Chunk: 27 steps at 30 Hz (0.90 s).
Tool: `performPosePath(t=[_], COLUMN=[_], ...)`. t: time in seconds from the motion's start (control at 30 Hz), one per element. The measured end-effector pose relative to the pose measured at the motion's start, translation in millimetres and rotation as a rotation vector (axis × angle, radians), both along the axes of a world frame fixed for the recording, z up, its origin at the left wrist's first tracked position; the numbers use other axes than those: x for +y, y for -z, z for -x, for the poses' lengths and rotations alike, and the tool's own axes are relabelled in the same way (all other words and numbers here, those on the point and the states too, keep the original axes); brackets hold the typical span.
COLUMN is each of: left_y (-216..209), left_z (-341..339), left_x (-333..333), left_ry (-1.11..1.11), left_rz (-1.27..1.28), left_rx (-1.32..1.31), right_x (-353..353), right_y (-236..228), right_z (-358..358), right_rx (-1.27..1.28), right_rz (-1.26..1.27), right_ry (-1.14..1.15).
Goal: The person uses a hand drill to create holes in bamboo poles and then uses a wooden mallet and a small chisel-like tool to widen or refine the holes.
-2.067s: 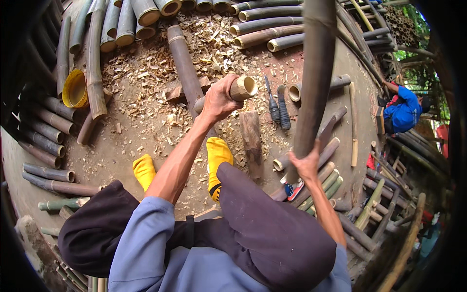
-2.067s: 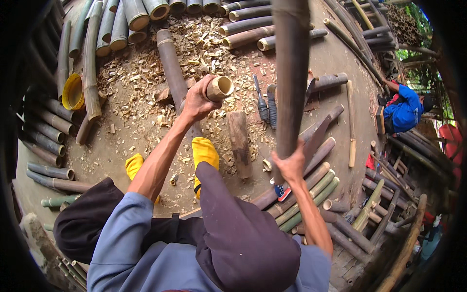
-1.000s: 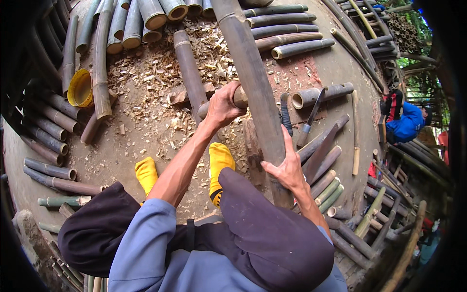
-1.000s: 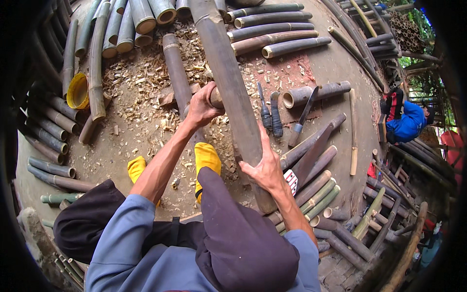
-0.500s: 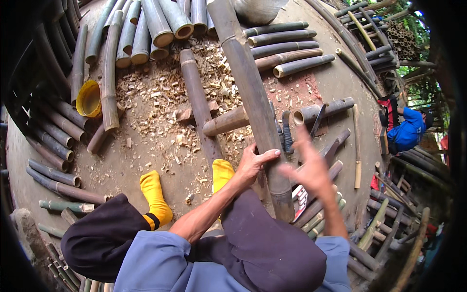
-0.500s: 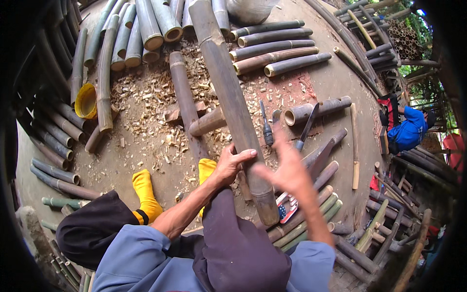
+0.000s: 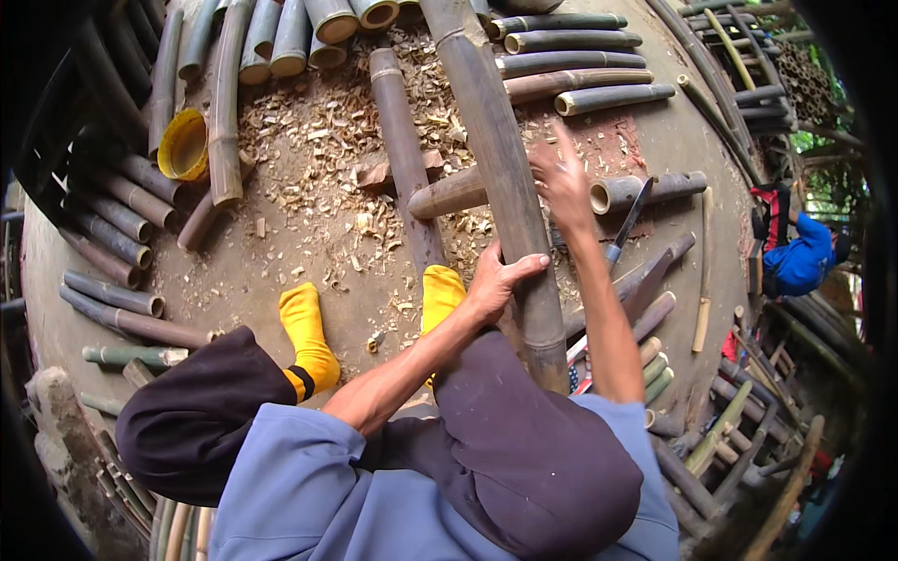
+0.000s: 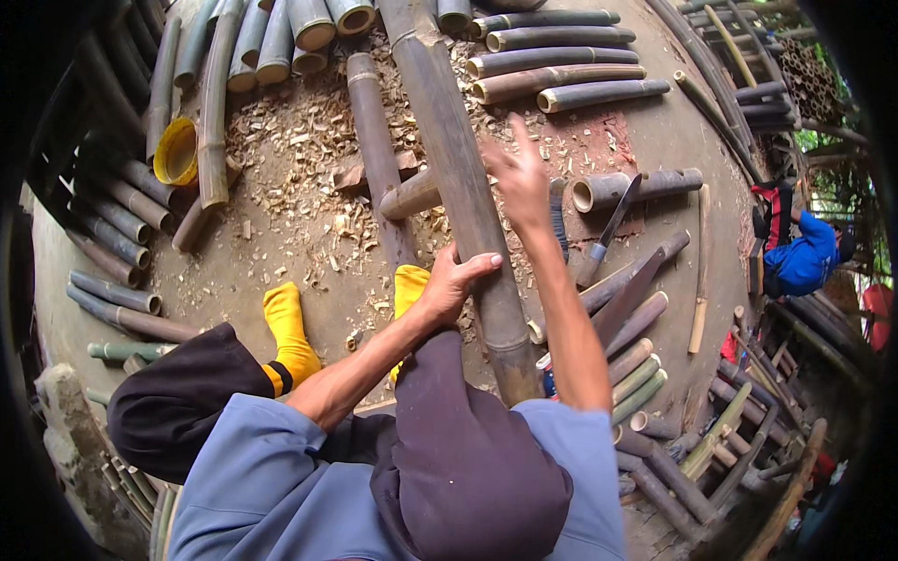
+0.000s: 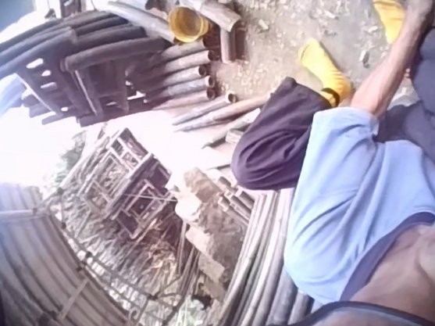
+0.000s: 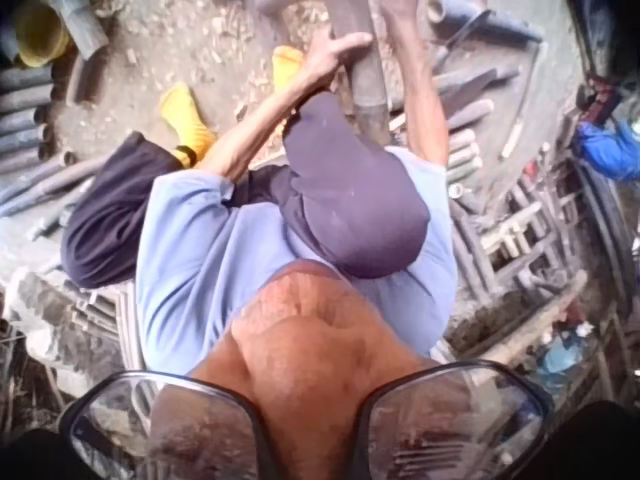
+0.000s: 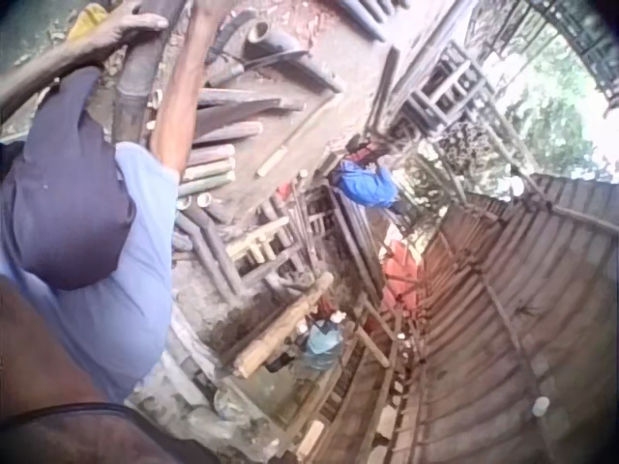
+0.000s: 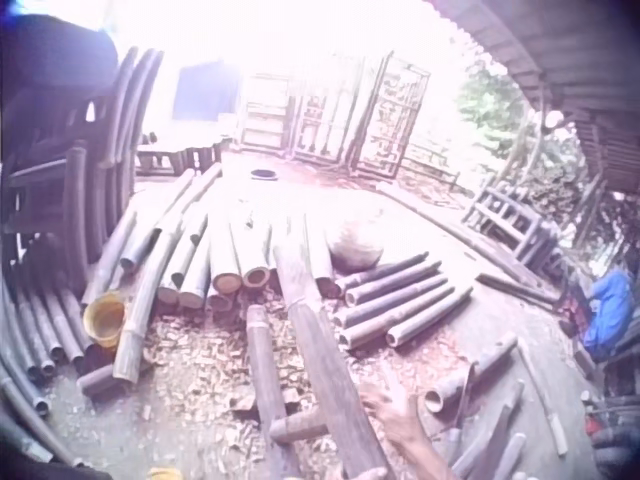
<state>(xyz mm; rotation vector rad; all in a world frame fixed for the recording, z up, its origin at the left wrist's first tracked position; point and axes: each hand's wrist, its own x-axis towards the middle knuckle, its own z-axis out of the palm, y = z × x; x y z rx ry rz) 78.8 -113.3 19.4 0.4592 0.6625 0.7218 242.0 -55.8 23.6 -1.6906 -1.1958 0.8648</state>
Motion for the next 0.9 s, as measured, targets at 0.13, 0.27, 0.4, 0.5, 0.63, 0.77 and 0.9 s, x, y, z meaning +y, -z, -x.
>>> performPosePath(t=[0.13, 0.27, 0.4, 0.5, 0.63, 0.77, 0.9], left_y=[-4, -8, -3, 0, 0, -5, -4], left_z=[3, -1, 0, 2, -1, -4, -2], left_x=[-7, -8, -4, -3, -5, -5, -3], left_ry=[0.009, -0.061, 0.038, 0.014, 0.052, 0.018, 0.02], left_rz=[-0.003, -0.083, -0.096, -0.136, -0.059, -0.048, -0.065], left_rx=[0.01, 0.121, 0.124, 0.129, 0.079, 0.071, 0.081], right_x=[-106, -202, -204, -171, -114, -53, -20], right_y=[57, 129, 128, 62, -55, -115, -116], right_z=[-1, 17, 2, -16, -29, -10, 15], right_rx=[-0.507, -0.352, 0.114, 0.494, -0.095, -0.311, -1.233], right_rz=[0.07, 0.436, 0.537, 0.521, 0.068, -0.296, -0.265], right_ry=[0.065, 0.051, 0.103, 0.088, 0.082, 0.23, -0.347])
